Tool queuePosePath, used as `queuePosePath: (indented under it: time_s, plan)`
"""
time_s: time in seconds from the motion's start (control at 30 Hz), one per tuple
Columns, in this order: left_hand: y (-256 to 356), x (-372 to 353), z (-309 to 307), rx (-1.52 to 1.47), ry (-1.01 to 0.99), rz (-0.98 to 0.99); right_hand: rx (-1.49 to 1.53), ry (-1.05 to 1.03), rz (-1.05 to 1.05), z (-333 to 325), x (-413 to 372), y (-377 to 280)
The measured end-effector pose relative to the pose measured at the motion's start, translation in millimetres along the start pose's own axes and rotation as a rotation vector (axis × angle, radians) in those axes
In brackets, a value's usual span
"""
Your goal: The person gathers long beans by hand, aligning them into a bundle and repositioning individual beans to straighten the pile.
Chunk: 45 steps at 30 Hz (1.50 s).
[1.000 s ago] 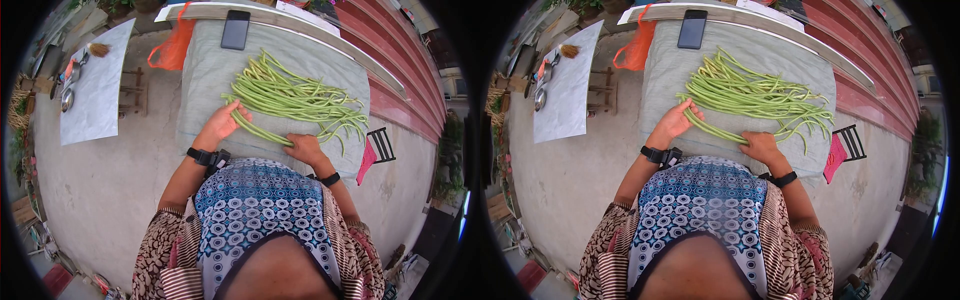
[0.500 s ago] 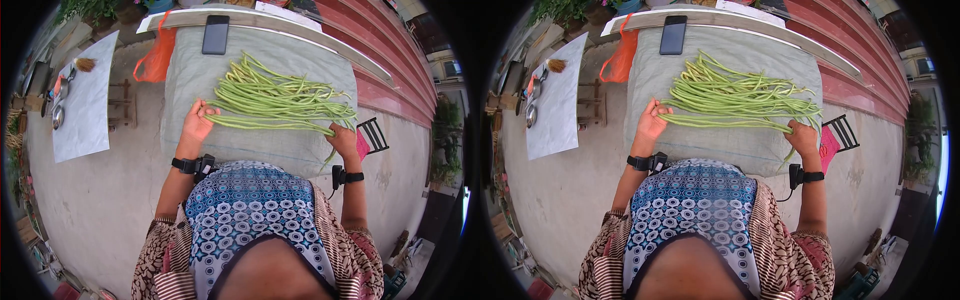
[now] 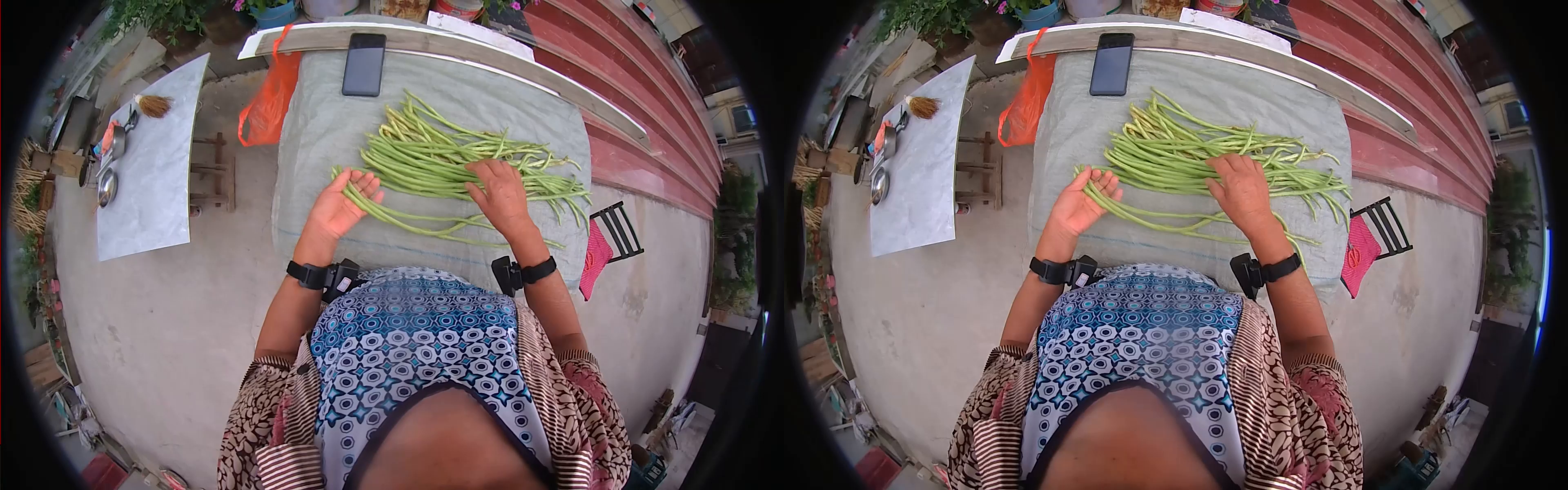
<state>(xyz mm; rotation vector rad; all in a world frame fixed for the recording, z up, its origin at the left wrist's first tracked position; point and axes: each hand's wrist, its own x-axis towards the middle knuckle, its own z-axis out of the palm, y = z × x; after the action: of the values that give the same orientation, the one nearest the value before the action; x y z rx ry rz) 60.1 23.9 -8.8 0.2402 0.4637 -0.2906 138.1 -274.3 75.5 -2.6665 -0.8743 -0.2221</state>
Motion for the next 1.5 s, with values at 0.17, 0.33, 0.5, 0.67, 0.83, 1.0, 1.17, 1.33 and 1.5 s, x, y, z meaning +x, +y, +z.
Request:
queuePosePath:
  time_s: [0.17, 0.33, 0.5, 0.67, 0.83, 1.0, 1.17, 1.33, 1.5]
  plan:
    - [5, -2, 8, 0.090, -0.040, -0.005, -0.056, -0.036, -0.031, 39, 23, -6]
    - [1, -3, 10, 0.182, 0.012, 0.002, -0.024, -0.029, -0.027, 33, 21, -6]
    - [-4, 0, 15, 0.271, -0.014, -0.035, 0.132, 0.118, -0.011, 28, 11, -13]
    - [-10, 3, 23, 0.313, -0.089, -0.030, 0.329, 0.008, -0.071, 21, -10, -36]
    - [-17, 3, 26, 0.261, -0.107, 0.022, 0.383, -0.212, -0.018, 32, -24, -38]
    - [-15, 3, 20, 0.263, -0.138, 0.026, 0.435, -0.017, 0.005, 36, -27, -37]
    - [-17, -1, 29, 0.298, -0.076, 0.047, 0.498, -0.045, 0.088, 39, -25, -37]
    - [-18, -2, 33, 0.289, -0.065, 0.068, 0.437, -0.211, 0.012, 44, -27, -35]
    - [-23, 9, 22, 0.166, -0.148, 0.076, 0.396, -0.220, -0.037, 42, -26, -44]
